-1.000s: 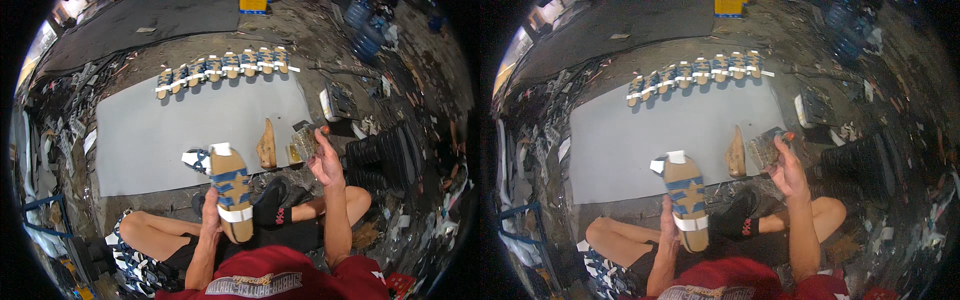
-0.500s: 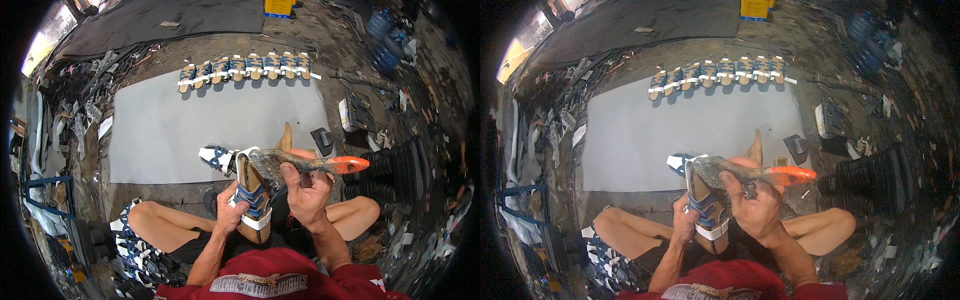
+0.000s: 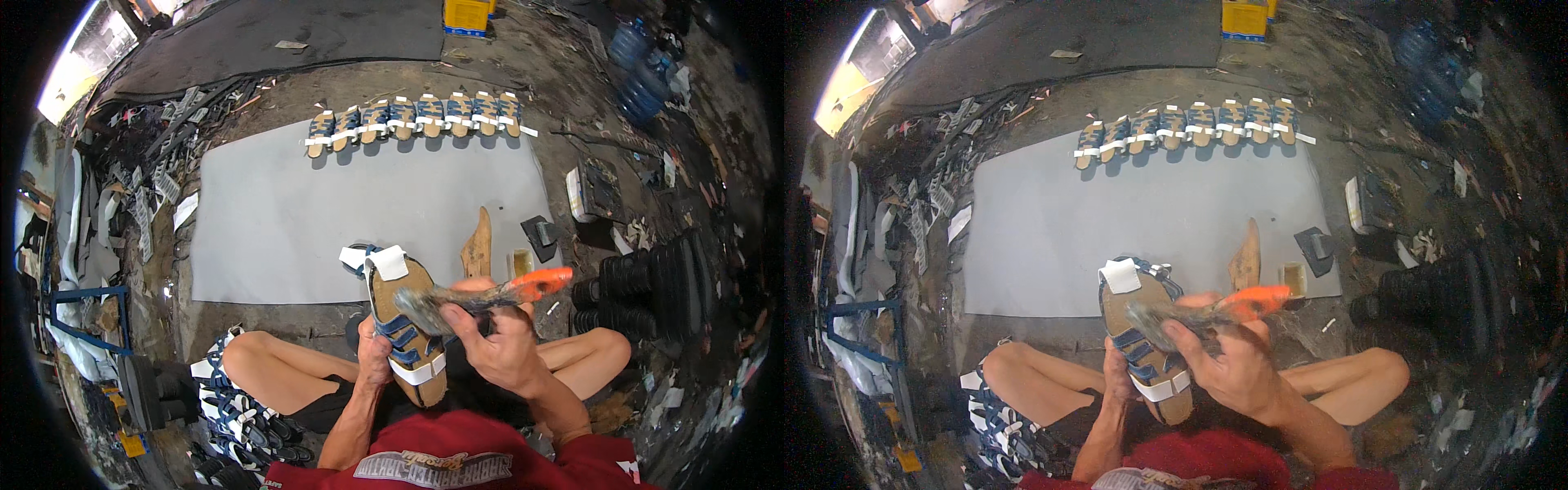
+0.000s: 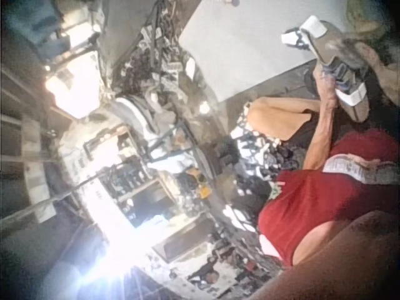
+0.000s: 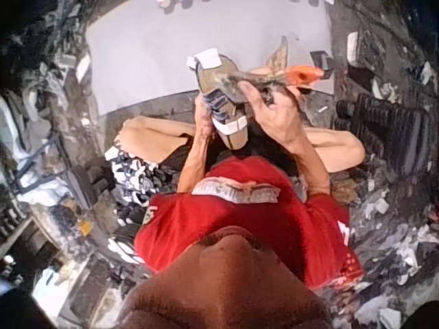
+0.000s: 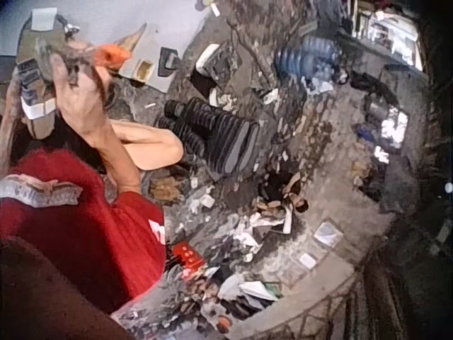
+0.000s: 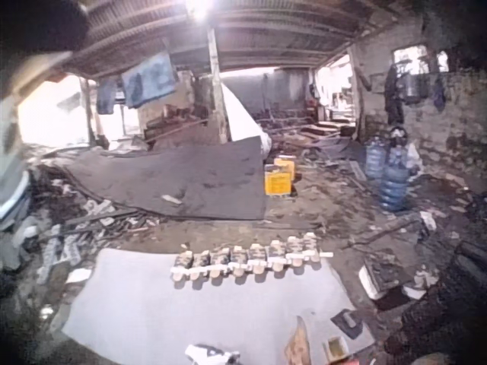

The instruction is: The person sits on the floor and applies glue to the soles of sandals using a brush. They insert wooden shoe trees into the sandals, apply glue to the sole, and place the finished sandals in a row on a gray sheet.

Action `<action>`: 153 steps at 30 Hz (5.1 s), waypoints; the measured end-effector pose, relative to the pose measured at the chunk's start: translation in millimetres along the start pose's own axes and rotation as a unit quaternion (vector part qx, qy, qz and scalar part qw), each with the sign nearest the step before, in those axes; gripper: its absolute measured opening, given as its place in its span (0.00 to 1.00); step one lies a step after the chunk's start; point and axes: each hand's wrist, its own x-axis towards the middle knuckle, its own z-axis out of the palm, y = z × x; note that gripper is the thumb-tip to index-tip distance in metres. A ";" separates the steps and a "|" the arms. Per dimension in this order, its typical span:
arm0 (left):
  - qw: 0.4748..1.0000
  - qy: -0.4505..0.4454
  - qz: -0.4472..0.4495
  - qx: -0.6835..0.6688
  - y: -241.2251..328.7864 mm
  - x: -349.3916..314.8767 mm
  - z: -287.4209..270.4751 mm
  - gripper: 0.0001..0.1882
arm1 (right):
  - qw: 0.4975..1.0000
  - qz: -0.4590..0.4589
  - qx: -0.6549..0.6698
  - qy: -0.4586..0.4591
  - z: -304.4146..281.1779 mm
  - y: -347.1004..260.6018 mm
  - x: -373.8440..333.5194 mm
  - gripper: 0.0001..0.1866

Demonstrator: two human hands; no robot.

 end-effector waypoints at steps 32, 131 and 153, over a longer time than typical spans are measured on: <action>0.994 -0.058 -0.079 0.048 21.9 -2.7 -14.4 0.45 | 0.984 -0.136 0.040 -0.104 11.3 31.7 38.0 0.10; 0.975 0.085 -0.189 -0.081 24.7 20.4 20.1 0.34 | 0.814 0.345 0.418 0.209 -72.3 142.3 -10.1 0.16; 0.981 0.039 -0.143 -0.123 49.9 -0.1 19.9 0.34 | 0.986 0.015 -0.020 -0.164 -35.4 50.2 14.7 0.11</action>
